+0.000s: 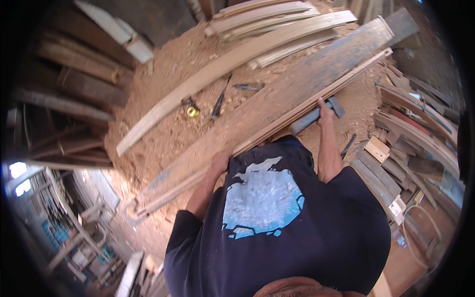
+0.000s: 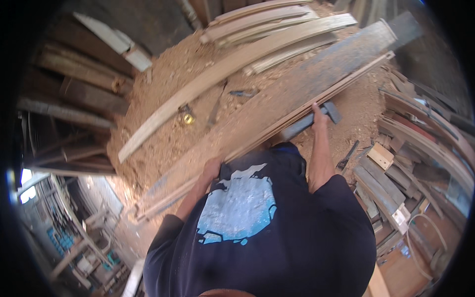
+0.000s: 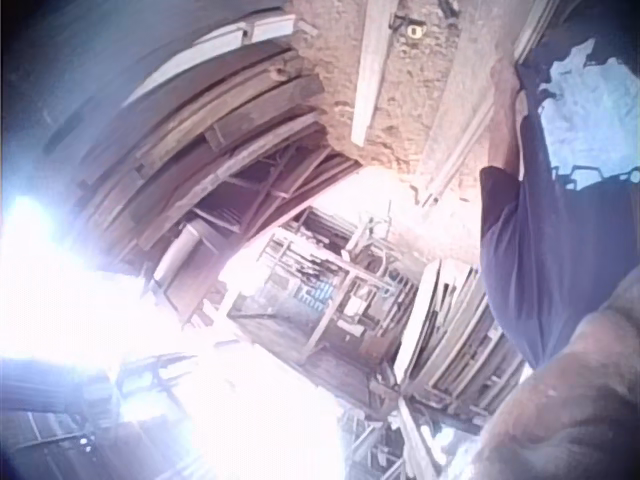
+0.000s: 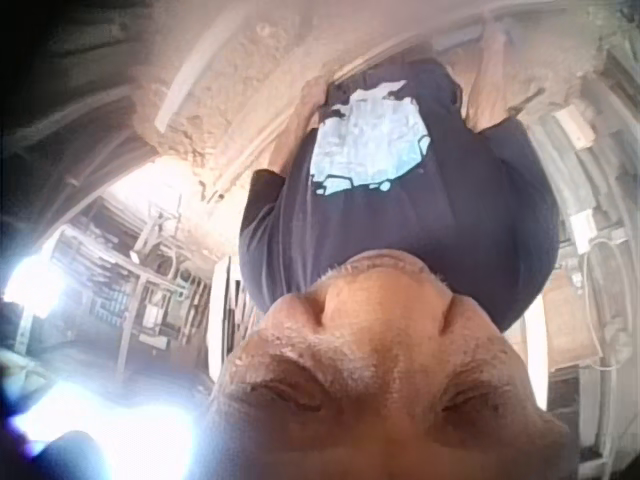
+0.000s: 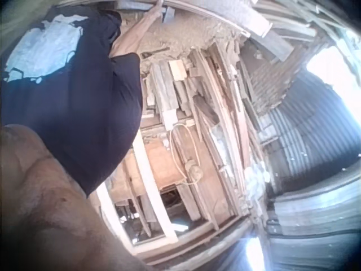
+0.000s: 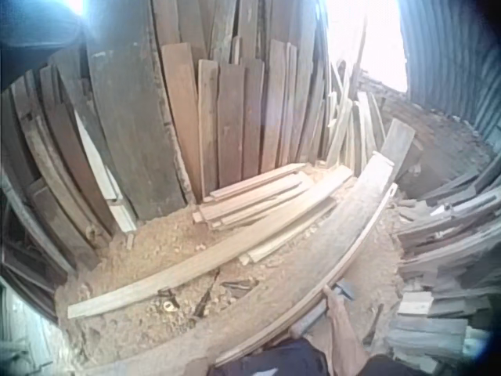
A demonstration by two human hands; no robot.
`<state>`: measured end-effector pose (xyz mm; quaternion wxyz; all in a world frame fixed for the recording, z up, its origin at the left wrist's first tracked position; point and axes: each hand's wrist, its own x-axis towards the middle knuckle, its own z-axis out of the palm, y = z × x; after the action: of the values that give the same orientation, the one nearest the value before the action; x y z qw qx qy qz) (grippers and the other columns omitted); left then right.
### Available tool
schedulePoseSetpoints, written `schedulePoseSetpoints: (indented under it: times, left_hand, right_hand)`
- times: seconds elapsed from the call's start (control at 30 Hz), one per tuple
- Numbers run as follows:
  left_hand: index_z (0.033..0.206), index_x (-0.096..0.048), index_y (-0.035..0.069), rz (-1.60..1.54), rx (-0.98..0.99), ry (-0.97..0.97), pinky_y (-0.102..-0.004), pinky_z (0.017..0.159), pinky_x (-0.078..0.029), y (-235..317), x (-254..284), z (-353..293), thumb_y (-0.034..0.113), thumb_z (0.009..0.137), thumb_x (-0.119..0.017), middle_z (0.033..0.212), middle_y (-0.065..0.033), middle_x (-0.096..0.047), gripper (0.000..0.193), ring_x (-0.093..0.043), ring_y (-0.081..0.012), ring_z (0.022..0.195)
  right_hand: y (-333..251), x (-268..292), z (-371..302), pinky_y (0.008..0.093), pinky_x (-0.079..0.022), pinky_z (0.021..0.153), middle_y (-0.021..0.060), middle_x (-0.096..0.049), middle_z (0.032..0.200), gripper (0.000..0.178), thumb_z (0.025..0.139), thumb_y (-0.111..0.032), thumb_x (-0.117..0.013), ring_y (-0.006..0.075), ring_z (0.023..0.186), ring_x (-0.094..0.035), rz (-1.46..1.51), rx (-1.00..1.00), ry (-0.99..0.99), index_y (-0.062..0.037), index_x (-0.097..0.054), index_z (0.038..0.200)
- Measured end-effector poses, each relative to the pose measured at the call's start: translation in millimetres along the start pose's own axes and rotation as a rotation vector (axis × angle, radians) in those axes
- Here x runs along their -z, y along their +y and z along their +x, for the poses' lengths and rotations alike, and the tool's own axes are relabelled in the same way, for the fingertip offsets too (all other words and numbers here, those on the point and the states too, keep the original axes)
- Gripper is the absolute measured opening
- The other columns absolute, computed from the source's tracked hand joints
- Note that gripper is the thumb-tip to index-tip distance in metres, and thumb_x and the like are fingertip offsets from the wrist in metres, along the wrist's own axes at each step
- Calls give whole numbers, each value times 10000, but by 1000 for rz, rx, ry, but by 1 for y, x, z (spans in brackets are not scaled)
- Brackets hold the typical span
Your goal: The person uses a small axe to repeatedly strike a cylindrical wooden dowel placed on a long plank. They adjust the dowel's position and continue striking it to shape the wood.
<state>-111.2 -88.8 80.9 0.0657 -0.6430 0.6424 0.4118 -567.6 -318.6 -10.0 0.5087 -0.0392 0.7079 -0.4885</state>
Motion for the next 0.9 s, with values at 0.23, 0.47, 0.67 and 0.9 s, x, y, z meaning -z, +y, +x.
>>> schedulePoseSetpoints:
  times: [0.23, 0.47, 0.67, 0.9]
  left_hand:
    - [1365, -527, 54, -461, -144, -310, -460, 929, -513, -10, 31, 40, 379, 774, -718, 1220, -261, -650, 700, -637, -414, 1117]
    - [1263, -566, 30, -108, 3, -114, -481, 932, -511, 95, 40, 92, 401, 703, -824, 1170, -264, -670, 719, -628, -446, 1118]
    - [1205, -635, 91, -152, -48, -106, -495, 891, -526, 112, 56, 103, 283, 705, -800, 1086, -240, -702, 561, -668, -427, 1039]
    - [1214, -622, 151, 19, 11, 39, -501, 858, -534, 106, 54, 91, 241, 724, -762, 1032, -211, -712, 517, -682, -418, 990]
  right_hand:
    - [-12, -22, -12, 463, -584, 825, 51, -706, 1065, 354, 841, -218, -843, 263, 935, -691, 83, -222, -9, -114, -662, 1126]
    - [-14, -22, -8, 492, -584, 854, 55, -703, 1103, 377, 871, -233, -813, 259, 985, -683, 117, -207, -143, -112, -645, 1187]
    - [4, -28, -1, 564, -518, 972, 91, -668, 1225, 468, 891, -278, -782, 320, 1110, -640, 349, -153, -161, -130, -595, 1294]
    - [-21, -53, -35, 526, -535, 953, 70, -685, 1158, 410, 875, -235, -780, 305, 1075, -654, 442, -126, -325, -122, -620, 1236]
